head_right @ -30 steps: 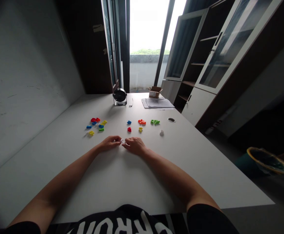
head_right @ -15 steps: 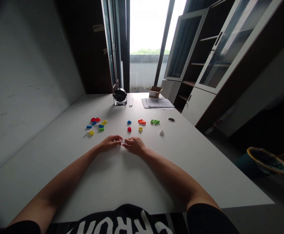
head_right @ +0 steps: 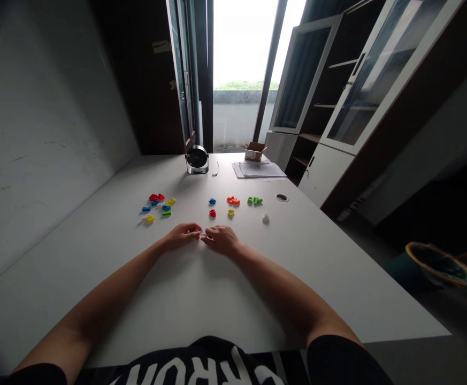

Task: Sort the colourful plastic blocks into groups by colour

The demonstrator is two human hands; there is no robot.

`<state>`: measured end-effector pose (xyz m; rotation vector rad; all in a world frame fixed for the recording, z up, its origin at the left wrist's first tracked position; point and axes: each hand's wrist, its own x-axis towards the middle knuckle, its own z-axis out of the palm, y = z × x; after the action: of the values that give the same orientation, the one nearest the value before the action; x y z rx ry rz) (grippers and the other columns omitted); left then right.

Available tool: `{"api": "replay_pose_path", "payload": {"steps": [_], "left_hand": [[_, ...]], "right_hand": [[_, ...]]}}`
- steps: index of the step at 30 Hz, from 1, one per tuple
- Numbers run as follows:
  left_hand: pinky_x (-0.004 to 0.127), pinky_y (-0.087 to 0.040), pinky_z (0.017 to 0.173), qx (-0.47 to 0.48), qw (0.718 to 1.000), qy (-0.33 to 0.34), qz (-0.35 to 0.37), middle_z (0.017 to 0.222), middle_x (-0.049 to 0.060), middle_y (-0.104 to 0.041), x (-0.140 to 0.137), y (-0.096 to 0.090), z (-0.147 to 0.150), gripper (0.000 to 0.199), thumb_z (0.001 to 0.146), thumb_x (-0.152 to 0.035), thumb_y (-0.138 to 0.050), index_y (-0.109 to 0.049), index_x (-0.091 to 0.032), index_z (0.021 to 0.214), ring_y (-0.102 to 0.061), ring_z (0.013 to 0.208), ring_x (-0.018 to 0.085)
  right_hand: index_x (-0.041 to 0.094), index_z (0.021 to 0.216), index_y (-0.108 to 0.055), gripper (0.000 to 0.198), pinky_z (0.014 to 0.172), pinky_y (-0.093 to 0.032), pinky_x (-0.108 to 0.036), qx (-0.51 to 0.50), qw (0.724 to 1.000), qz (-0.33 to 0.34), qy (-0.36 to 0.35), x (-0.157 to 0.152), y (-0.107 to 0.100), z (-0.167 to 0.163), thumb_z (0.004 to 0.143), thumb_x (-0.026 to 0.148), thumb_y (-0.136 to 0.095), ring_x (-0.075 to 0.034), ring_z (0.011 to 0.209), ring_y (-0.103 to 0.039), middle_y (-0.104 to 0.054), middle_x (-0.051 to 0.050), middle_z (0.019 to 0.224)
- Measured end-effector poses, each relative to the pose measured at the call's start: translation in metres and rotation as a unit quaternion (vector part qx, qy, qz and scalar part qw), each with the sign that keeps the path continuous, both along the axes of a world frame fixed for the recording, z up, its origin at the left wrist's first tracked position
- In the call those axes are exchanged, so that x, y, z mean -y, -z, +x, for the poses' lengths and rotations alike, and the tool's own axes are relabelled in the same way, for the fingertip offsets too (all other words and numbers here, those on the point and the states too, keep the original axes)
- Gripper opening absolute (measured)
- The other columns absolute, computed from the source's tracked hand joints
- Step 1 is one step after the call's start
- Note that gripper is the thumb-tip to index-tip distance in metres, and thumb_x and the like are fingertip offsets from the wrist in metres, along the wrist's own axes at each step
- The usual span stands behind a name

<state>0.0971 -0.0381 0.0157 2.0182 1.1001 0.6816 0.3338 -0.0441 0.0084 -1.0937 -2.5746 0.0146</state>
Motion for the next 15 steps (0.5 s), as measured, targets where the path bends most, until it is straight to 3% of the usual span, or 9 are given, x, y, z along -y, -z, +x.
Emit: {"api": "replay_pose_path", "payload": {"steps": [15], "left_hand": [[0.025,-0.047,0.077,0.016,1.0,-0.004,0.007,0.095,0.002,-0.072,0.0051,-0.004,-0.0024,0.036,0.085,-0.046,-0.069,-0.072,-0.022,0.112,-0.063,0.084,0.016]], "right_hand": [[0.021,0.09,-0.067,0.028,0.067,-0.031,-0.026,-0.032,0.999,-0.025,0.014,-0.0035,0.0006,0.0019,0.101,0.042,-0.055,-0.015,0.076,-0.06,-0.07,-0.003,0.085]]}}
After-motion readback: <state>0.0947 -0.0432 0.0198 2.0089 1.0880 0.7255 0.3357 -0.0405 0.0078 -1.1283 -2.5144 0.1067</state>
